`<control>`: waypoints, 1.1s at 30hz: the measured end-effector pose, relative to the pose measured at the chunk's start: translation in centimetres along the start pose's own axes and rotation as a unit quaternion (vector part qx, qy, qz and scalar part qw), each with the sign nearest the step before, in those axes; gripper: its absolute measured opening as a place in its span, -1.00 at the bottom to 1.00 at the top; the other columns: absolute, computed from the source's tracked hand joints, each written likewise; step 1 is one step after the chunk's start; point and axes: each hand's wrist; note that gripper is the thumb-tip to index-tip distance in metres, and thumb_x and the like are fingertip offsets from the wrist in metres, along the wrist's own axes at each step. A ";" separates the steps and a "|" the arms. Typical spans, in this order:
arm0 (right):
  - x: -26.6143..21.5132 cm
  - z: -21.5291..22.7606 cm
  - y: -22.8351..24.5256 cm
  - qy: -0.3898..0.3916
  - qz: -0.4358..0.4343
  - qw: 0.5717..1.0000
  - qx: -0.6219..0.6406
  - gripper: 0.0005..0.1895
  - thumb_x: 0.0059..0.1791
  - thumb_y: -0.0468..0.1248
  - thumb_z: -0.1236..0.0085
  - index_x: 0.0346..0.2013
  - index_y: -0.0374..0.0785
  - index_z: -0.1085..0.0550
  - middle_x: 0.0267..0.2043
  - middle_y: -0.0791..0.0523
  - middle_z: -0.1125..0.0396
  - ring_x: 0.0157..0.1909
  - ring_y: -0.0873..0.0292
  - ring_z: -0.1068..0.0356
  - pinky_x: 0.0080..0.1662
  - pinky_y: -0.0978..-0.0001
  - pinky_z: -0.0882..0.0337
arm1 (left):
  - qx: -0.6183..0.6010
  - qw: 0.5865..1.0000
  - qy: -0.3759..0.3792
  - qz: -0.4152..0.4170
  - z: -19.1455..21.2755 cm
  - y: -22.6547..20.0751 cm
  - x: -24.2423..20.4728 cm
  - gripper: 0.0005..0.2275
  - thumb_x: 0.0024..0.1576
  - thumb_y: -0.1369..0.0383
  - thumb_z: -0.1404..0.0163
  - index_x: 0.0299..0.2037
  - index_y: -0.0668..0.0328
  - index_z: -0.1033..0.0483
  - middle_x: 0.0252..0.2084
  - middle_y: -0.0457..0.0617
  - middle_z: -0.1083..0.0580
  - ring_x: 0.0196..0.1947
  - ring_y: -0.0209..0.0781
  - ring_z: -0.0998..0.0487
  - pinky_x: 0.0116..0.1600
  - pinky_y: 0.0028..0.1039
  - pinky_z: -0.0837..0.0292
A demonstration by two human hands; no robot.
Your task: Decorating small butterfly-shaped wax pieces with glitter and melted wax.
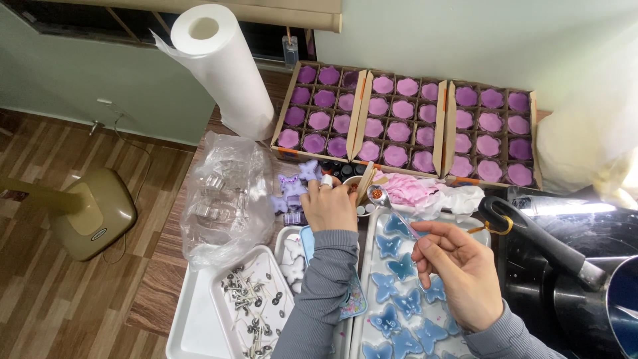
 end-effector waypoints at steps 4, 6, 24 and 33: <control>0.0 0.1 0.0 0.006 0.008 1.000 0.011 -0.66 0.02 -0.43 -0.03 0.07 -0.54 -0.45 -0.40 0.01 -0.39 -0.47 0.29 -0.32 -0.48 0.46 -0.34 | 0.009 1.000 0.018 0.005 0.4 -0.1 0.1 -0.83 -0.03 0.21 -0.22 -0.36 0.09 -0.67 -0.22 -0.11 -0.55 -0.05 -0.02 -0.40 -0.02 -0.19 -0.23; 0.0 0.0 0.1 0.006 0.007 1.000 0.013 -0.66 0.03 -0.43 -0.02 0.08 -0.54 -0.45 -0.40 0.01 -0.39 -0.47 0.29 -0.32 -0.48 0.46 -0.34 | -0.019 0.998 0.041 0.032 0.5 0.0 0.0 -0.83 0.00 0.22 -0.22 -0.31 0.09 -0.68 -0.23 -0.08 -0.55 -0.05 -0.05 -0.42 0.01 -0.22 -0.27; -0.8 -1.9 -1.1 0.023 0.050 0.997 0.049 -0.72 0.01 -0.46 -0.03 0.01 -0.36 -0.27 -0.38 0.02 -0.39 -0.43 0.27 -0.34 -0.47 0.47 -0.35 | -0.589 0.777 0.175 0.140 8.3 -3.0 -8.2 -0.68 0.23 0.22 -0.09 -0.19 0.44 -0.67 -0.46 -0.07 -0.57 -0.48 -0.49 -0.46 -0.41 -0.61 -0.41; -1.2 -2.3 -2.7 0.041 0.053 0.996 0.052 -0.85 0.05 -0.43 -0.02 -0.13 -0.35 -0.26 -0.40 0.00 -0.39 -0.45 0.26 -0.34 -0.48 0.46 -0.34 | -0.731 0.619 0.216 0.189 8.6 -3.7 -8.2 -0.74 0.21 0.34 -0.06 -0.22 0.52 -0.64 -0.51 -0.04 -0.52 -0.57 -0.34 -0.50 -0.48 -0.53 -0.44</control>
Point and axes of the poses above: each hand's wrist, its own x-axis towards the middle knuckle, its own z-axis out of the back of the hand, y = z × x
